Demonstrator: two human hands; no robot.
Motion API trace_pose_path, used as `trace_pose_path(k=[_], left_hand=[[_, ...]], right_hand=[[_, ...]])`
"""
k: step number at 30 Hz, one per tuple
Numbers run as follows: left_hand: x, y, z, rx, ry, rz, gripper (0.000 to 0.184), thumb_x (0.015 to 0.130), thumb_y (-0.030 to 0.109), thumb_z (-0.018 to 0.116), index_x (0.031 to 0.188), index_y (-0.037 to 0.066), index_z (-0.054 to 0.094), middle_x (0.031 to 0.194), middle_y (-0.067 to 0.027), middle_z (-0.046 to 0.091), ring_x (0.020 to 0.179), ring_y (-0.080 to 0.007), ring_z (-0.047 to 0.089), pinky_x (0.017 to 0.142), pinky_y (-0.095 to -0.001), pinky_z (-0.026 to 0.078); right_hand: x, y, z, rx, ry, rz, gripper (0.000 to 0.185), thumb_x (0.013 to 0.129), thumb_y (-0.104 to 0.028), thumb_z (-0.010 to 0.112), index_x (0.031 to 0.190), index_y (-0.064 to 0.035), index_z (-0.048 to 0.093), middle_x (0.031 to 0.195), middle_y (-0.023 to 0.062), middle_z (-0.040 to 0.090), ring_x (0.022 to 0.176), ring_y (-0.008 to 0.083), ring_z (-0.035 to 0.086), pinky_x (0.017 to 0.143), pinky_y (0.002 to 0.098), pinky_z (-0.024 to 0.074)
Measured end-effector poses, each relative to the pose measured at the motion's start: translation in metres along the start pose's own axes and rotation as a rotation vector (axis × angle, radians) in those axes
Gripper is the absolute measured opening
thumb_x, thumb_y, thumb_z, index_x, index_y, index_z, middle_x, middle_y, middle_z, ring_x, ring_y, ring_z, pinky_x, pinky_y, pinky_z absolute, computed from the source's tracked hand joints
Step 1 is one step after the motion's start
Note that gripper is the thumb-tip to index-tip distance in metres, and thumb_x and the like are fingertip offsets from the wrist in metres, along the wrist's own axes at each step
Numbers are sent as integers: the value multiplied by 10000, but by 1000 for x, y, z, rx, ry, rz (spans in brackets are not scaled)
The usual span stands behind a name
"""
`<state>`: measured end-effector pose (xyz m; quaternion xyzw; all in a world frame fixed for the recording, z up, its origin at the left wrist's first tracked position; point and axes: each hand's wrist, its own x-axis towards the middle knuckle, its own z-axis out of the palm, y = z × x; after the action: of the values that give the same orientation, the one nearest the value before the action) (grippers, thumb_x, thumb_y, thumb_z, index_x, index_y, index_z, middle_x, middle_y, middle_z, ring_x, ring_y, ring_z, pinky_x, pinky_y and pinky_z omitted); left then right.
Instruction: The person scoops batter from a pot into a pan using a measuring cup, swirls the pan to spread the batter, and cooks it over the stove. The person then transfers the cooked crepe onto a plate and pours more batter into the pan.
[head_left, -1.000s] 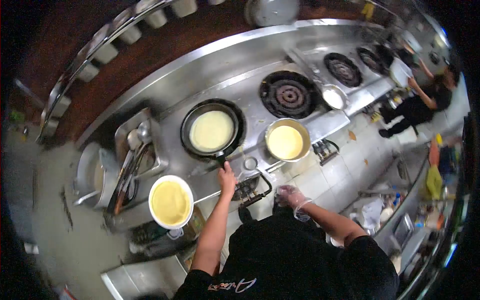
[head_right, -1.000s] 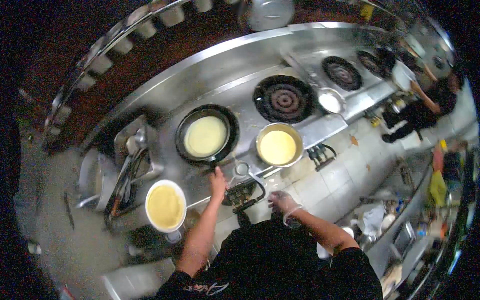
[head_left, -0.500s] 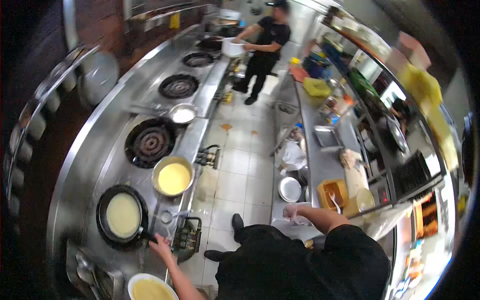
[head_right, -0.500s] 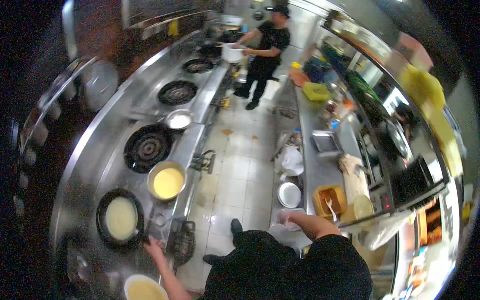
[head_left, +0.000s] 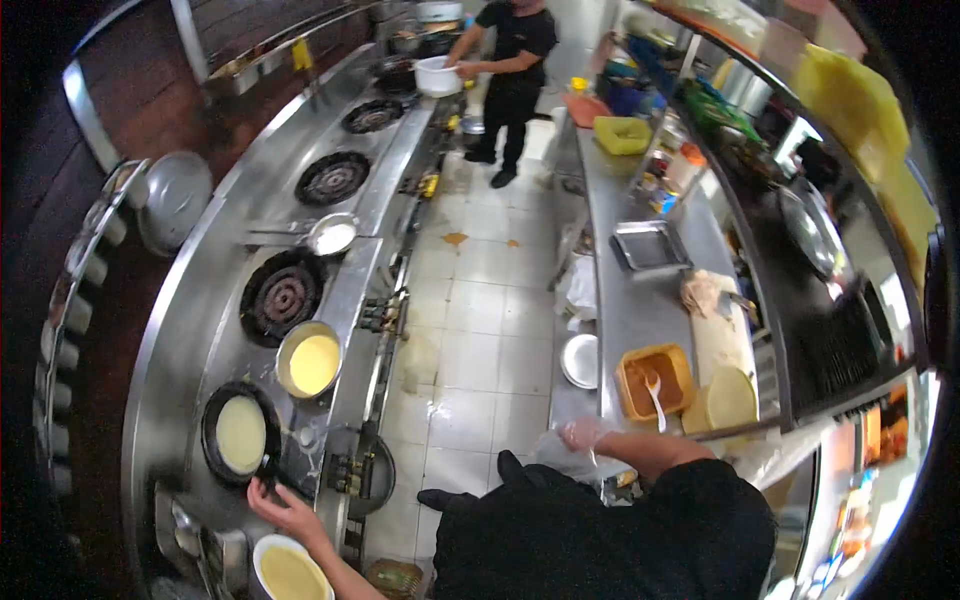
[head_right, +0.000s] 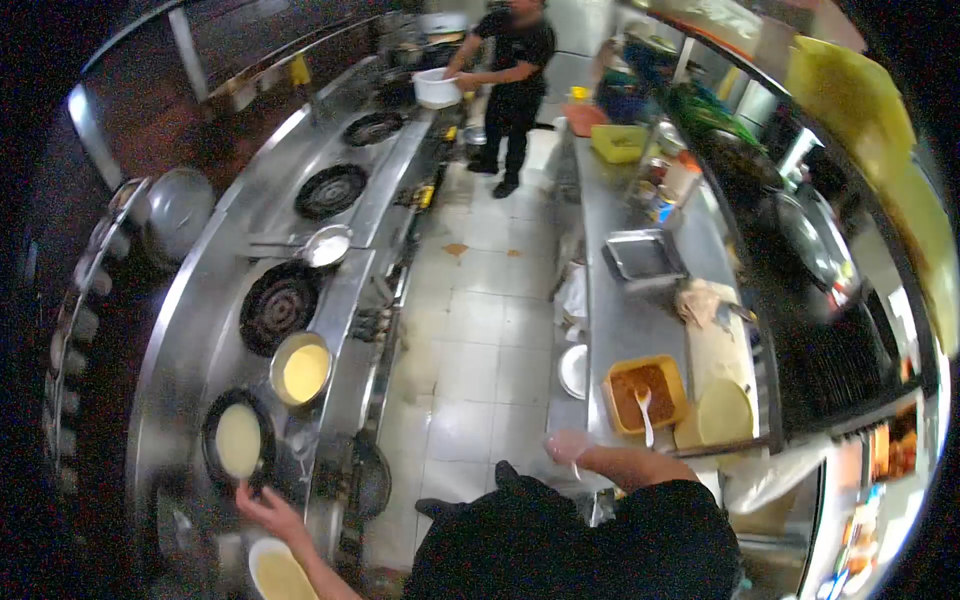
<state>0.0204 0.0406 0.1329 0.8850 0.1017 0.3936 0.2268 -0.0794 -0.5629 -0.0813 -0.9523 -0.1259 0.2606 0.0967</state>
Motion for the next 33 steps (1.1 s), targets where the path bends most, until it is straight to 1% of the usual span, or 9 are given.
trace_pose_path(k=[6, 8, 12, 14, 16, 18, 26, 30, 33], left_hand=[[-73, -3, -76, -68, -831, -416, 173, 969, 114, 558, 1113, 27, 594, 984, -115, 611, 877, -232, 577, 778, -333, 471], [-164, -88, -92, -269, -815, -663, 183, 963, 152, 580, 1088, 19, 600, 913, -107, 615, 851, -222, 583, 765, -323, 482], [-313, -162, -139, -335, -73, -922, 221, 956, 213, 563, 948, 12, 657, 889, -109, 635, 894, -253, 603, 825, -376, 487], [-309, -172, -190, -1000, -833, -1083, 300, 940, 354, 561, 1096, 123, 670, 960, -153, 694, 872, -236, 655, 780, -514, 508], [-309, -132, -201, 124, -927, -689, 315, 939, 333, 561, 1125, 99, 661, 1018, -163, 682, 923, -272, 642, 817, -502, 503], [-294, -85, -211, 505, -916, -525, 331, 938, 312, 562, 1153, 76, 653, 1076, -173, 669, 973, -309, 628, 853, -491, 499], [-310, -78, -214, 487, -918, -415, 400, 975, 383, 516, 1241, 117, 654, 1204, -193, 645, 1100, -367, 603, 1001, -511, 439], [-274, -37, -224, 559, -1058, -620, 503, 1001, 489, 419, 1246, 121, 658, 1183, -206, 659, 1146, -391, 586, 1050, -562, 387], [-304, -69, -215, 526, -950, -535, 528, 1006, 514, 391, 1254, 129, 655, 1215, -193, 651, 1169, -391, 576, 1061, -572, 369]], right_hand=[[-35, -39, -57, -3, 32, -106, 267, 796, -310, 638, 872, -61, 695, 733, 162, 691, 713, 377, 678, 695, 508, 540], [-38, -42, -46, -24, 29, -86, 281, 789, -324, 652, 852, -56, 707, 754, 173, 698, 730, 381, 683, 706, 515, 540], [-46, -48, -59, -35, 79, -106, 291, 778, -326, 664, 834, -47, 720, 786, 189, 702, 756, 383, 687, 720, 532, 533], [-47, -50, -62, -68, 31, -124, 272, 794, -313, 638, 858, -61, 717, 822, 183, 705, 792, 377, 687, 741, 531, 526], [-48, -43, -49, -92, -71, -111, 244, 829, -293, 579, 899, -98, 709, 883, 168, 710, 842, 369, 685, 770, 522, 518], [-58, -47, -61, -21, -62, -197, 245, 831, -310, 585, 869, -98, 703, 863, 160, 706, 828, 373, 680, 764, 524, 515], [-25, 22, 56, 86, 211, -307, 338, 863, -407, 588, 774, -86, 651, 784, 162, 633, 713, 346, 606, 719, 430, 513], [-18, 29, 66, 382, -74, -104, 361, 884, -443, 565, 774, -114, 662, 796, 160, 644, 778, 340, 626, 766, 435, 511], [-21, -5, 6, -154, -83, -147, 390, 896, -477, 533, 804, -138, 703, 814, 158, 673, 809, 361, 648, 762, 472, 518]])
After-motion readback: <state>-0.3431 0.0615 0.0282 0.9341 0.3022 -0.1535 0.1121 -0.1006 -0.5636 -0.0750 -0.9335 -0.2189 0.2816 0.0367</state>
